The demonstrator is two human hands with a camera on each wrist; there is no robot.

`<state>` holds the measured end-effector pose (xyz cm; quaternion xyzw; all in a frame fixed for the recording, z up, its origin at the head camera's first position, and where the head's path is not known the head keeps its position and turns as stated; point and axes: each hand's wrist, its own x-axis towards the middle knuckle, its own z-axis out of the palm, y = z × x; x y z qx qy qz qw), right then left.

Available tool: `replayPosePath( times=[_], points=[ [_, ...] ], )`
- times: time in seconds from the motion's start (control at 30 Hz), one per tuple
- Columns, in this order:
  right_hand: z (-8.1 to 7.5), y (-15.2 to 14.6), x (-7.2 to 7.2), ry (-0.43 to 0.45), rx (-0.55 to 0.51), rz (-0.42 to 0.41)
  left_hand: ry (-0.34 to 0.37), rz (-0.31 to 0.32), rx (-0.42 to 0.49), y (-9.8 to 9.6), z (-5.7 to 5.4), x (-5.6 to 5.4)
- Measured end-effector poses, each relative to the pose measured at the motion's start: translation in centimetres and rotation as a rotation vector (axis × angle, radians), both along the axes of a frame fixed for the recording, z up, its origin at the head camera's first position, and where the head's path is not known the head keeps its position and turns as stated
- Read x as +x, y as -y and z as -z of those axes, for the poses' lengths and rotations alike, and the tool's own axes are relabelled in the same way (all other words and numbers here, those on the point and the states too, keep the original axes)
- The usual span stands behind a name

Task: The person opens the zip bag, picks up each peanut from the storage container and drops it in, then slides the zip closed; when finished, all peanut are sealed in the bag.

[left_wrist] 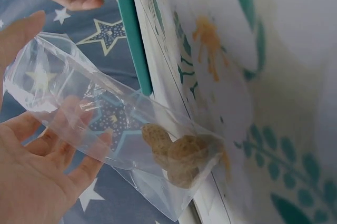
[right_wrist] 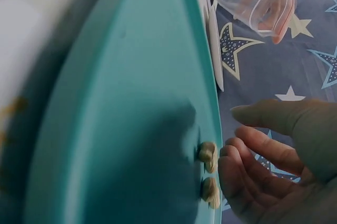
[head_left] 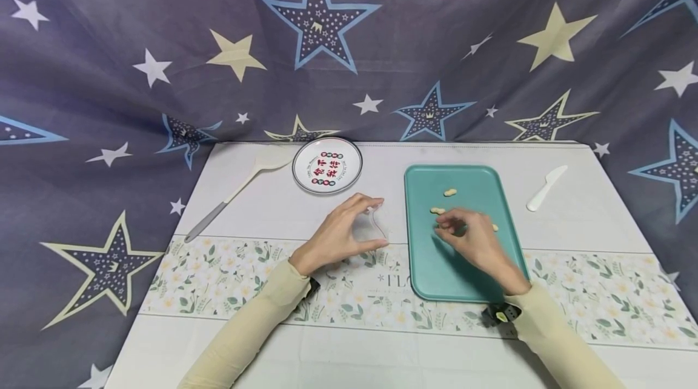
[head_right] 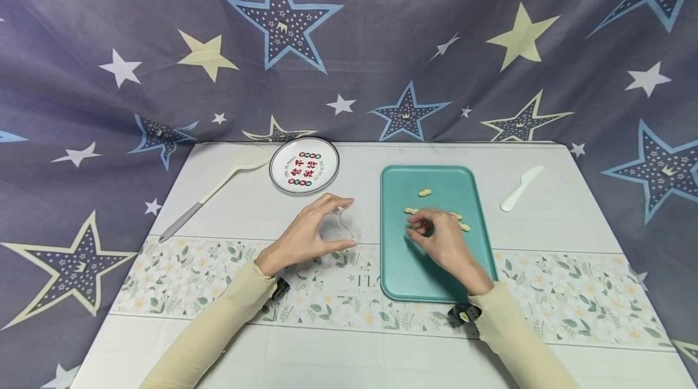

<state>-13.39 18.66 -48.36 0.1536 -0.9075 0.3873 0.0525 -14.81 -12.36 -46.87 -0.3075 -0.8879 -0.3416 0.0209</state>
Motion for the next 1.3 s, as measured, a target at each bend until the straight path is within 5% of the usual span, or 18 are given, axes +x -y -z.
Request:
replayPosePath(
  times=[0.37, 1.3],
  points=[
    [0.6, -0.6, -0.4, 0.012, 0.065, 0.059, 0.0, 0.004, 0.004, 0.2, 0.1, 0.0],
    [1.0, -0.5, -0.7, 0.09, 0.084, -0.001, 0.0, 0.002, -0.007, 0.3, 0.1, 0.0]
  ],
)
